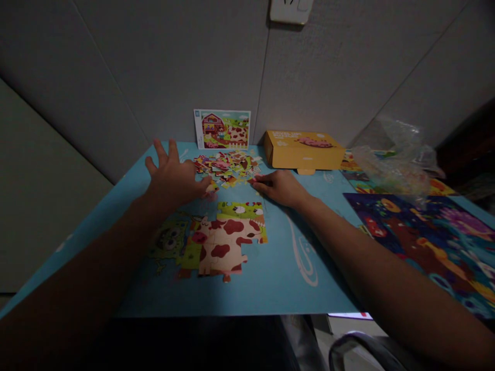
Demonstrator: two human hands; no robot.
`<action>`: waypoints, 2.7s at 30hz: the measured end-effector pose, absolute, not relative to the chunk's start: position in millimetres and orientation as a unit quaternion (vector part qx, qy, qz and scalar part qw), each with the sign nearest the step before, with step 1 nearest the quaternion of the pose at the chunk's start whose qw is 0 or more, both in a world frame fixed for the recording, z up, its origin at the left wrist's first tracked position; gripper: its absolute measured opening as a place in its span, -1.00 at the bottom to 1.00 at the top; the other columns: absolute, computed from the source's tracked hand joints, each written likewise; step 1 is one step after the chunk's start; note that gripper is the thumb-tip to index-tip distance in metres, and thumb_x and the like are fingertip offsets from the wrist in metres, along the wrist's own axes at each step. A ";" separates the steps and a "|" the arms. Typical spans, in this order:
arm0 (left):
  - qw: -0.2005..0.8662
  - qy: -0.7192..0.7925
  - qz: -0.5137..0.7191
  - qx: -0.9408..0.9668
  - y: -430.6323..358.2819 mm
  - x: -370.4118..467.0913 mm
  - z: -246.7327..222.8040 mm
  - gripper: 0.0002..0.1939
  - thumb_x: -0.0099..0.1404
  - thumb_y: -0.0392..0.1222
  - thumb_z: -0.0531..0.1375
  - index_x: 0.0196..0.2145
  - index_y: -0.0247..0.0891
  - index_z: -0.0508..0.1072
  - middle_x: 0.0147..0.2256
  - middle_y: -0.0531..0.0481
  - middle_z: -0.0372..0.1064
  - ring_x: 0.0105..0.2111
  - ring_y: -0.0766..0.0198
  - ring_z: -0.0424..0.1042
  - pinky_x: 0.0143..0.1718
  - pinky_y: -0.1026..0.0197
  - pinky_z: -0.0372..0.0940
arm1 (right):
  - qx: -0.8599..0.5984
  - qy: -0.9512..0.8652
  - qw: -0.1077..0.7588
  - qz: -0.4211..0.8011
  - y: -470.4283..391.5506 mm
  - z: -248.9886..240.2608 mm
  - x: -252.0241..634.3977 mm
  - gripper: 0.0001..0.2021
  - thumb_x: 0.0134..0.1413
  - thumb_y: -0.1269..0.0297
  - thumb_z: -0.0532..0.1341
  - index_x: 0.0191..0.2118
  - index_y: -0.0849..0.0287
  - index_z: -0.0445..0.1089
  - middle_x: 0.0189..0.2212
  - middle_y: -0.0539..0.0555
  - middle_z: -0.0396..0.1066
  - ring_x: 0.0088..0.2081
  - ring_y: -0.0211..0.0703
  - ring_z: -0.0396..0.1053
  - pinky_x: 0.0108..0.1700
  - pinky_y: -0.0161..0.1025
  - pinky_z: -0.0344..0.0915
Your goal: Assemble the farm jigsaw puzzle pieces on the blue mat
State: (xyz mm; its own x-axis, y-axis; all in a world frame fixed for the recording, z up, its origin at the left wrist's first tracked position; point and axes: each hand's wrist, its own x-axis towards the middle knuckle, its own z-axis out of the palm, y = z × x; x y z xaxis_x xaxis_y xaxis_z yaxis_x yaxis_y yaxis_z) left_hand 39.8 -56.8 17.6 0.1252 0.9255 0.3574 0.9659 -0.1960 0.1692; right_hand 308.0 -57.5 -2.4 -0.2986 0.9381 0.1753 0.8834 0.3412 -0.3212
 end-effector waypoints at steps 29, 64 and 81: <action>-0.027 -0.299 -0.323 -0.898 -55.0 63.4 2.9 -0.74 0.22 -0.01 0.27 -0.41 -0.28 0.41 0.15 -0.22 0.32 0.24 -0.09 0.20 0.26 -0.20 0.08 | -0.327 -0.873 0.341 0.121 -78.7 7.3 284.8 -0.71 0.23 0.16 0.19 -0.12 0.24 0.54 -0.36 0.10 0.52 -0.35 -0.21 0.38 -0.26 -0.28 0.22; -0.139 -0.212 -0.354 -0.900 -61.8 63.1 4.5 -0.76 0.32 -0.04 0.22 -0.31 -0.24 0.60 -0.47 -0.01 0.42 -0.43 0.32 0.37 -0.36 0.27 0.27 | -0.420 -0.691 0.434 0.397 -73.8 2.0 289.1 -0.53 -0.04 -0.14 0.29 -0.56 0.22 0.30 -0.68 -0.07 0.22 -0.62 -0.38 0.07 -0.56 -0.34 -0.04; -0.510 -0.215 -0.197 -0.809 -78.3 59.6 15.2 -0.66 0.27 0.01 0.23 -0.51 -0.31 0.47 -0.64 -0.01 0.41 -0.72 0.41 0.27 -0.70 0.37 0.15 | -0.377 -0.703 0.024 0.603 -90.4 29.8 309.9 -0.60 -0.03 -0.04 0.34 -0.49 0.25 0.38 -0.68 -0.04 0.42 -0.72 -0.39 0.26 -0.72 -0.45 0.00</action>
State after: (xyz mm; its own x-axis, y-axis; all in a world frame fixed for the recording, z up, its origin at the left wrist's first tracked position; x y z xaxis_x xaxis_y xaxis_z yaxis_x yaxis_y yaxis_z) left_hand 59.6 -78.3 15.2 0.8300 0.5488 0.0998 0.1466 -0.3872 0.9103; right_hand 309.9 -90.4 29.8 -0.7143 0.5597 -0.4200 0.5007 -0.0105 -0.8655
